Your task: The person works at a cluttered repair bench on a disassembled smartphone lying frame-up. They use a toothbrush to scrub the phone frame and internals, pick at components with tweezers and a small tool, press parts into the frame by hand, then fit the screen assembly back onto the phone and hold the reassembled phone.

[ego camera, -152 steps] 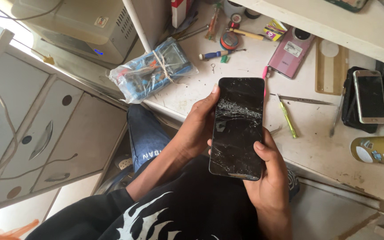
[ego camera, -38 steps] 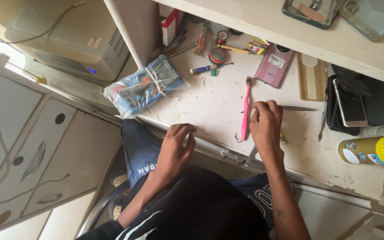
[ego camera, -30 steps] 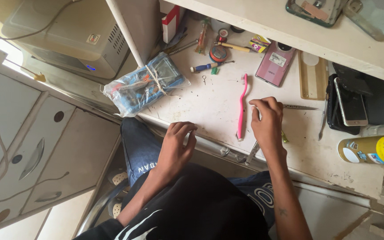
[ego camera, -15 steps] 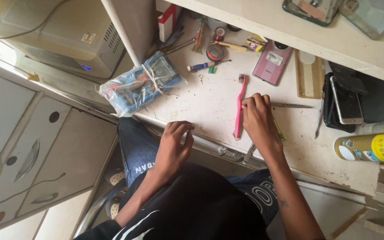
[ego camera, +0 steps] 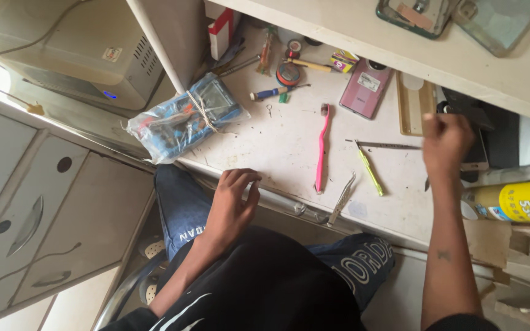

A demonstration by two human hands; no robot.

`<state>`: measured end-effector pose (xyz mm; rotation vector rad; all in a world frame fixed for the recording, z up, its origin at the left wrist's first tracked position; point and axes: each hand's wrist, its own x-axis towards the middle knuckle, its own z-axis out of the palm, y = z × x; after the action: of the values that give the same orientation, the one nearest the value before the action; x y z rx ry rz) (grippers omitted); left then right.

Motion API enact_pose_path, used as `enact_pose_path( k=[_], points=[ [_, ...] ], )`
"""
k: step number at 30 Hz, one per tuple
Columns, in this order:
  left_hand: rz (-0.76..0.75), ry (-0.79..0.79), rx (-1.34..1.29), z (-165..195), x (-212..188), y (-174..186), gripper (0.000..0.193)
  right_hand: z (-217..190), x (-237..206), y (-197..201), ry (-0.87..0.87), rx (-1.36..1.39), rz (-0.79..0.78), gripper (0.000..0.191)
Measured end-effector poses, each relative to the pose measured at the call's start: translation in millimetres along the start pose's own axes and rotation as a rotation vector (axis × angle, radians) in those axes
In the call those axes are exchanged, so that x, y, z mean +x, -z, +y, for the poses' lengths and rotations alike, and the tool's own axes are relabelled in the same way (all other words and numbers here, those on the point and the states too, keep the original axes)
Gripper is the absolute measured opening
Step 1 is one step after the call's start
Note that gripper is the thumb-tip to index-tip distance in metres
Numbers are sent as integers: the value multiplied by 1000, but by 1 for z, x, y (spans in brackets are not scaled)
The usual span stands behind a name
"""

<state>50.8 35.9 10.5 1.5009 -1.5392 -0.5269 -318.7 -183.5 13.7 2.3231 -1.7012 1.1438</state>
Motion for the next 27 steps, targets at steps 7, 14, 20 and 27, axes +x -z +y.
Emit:
enact_pose_path(
  k=[7, 14, 20, 27],
  points=[
    [-21, 0, 22, 1, -1, 1, 21, -16, -48, 17, -82, 71, 111, 26],
    [-24, -5, 68, -1, -2, 3, 21, -100, -114, 13, -154, 153, -13, 7],
    [-29, -6, 78, -2, -1, 2, 22, -153, -140, 13, -95, 129, 7, 11],
    [-22, -30, 108, -3, -4, 0, 23, -177, -160, 2, -146, -24, -99, 52]
  ],
)
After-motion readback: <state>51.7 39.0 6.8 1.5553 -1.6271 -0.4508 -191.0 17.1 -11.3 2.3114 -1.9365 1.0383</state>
